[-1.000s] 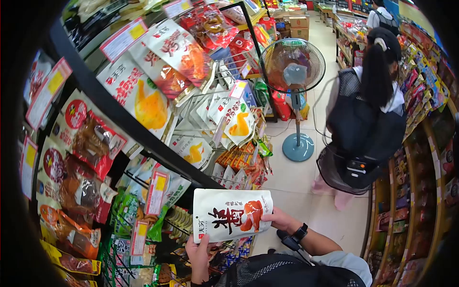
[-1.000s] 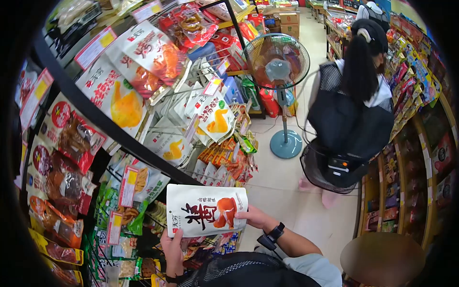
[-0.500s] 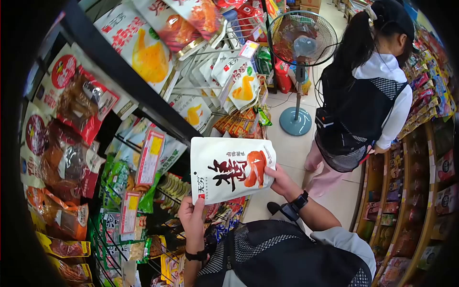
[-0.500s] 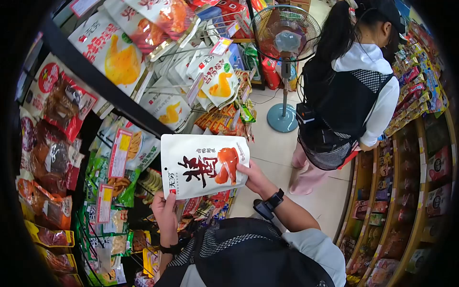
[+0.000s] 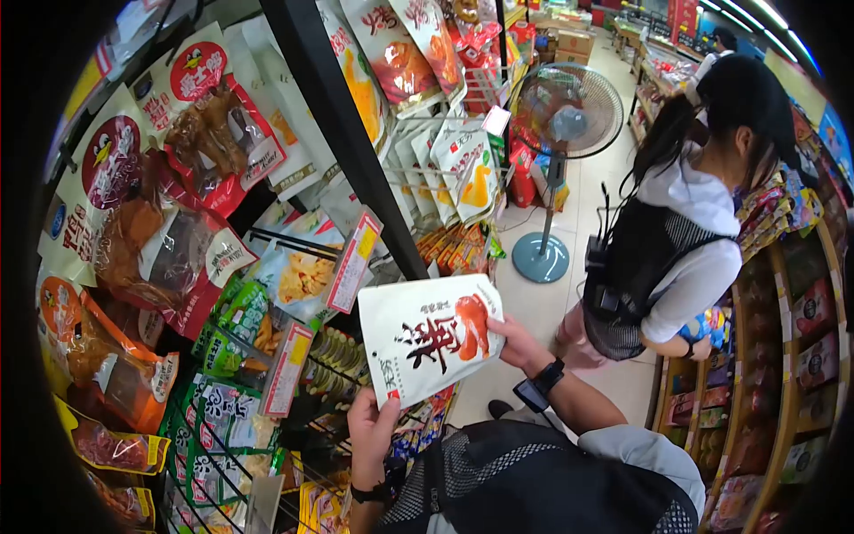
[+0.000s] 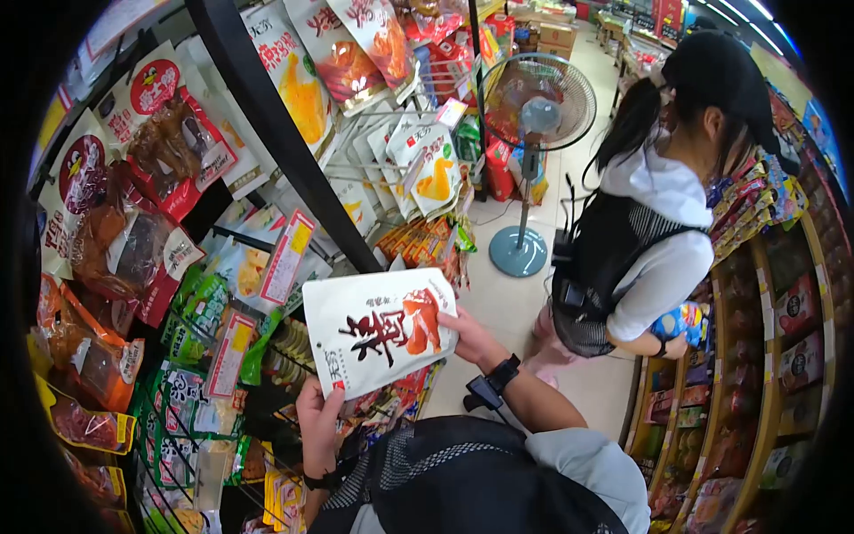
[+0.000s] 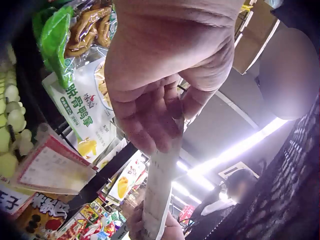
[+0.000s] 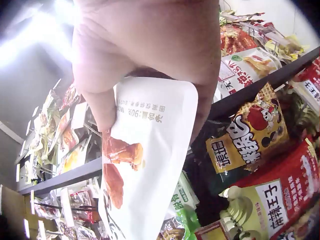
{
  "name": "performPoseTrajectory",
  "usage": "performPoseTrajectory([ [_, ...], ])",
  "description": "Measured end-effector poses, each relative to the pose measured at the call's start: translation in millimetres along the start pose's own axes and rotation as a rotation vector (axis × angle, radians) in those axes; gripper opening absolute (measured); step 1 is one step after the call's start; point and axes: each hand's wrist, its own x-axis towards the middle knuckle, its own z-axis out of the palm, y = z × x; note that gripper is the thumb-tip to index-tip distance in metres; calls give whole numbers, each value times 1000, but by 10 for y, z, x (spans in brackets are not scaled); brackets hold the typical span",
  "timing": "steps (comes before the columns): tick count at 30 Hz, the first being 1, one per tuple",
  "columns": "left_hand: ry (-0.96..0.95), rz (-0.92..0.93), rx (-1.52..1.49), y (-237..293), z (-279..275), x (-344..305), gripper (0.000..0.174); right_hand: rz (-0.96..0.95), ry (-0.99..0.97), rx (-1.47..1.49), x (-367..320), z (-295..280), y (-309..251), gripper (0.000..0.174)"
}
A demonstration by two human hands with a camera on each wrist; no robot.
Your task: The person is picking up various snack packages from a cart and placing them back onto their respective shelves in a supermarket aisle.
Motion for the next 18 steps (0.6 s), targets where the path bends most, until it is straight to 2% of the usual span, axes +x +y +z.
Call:
performPoseTrajectory([
  [4, -26, 18, -17, 105, -2, -33, 14, 84, -38, -75, 56, 33, 61, 60],
  [5, -25, 7, -33, 100, -20, -42, 20, 91, -58, -95, 60, 47, 62, 60],
  [8, -17, 52, -91, -29, -162, -53, 21, 104, -92, -143, 101, 151, 42, 61],
  [11, -16, 39, -158, 87, -158, -114, 21, 101, -81, -137, 125, 185, 83, 62],
  [18, -230, 19, -123, 211, -248, -227, 14, 34, -128, -139, 212, 272, -6, 67],
])
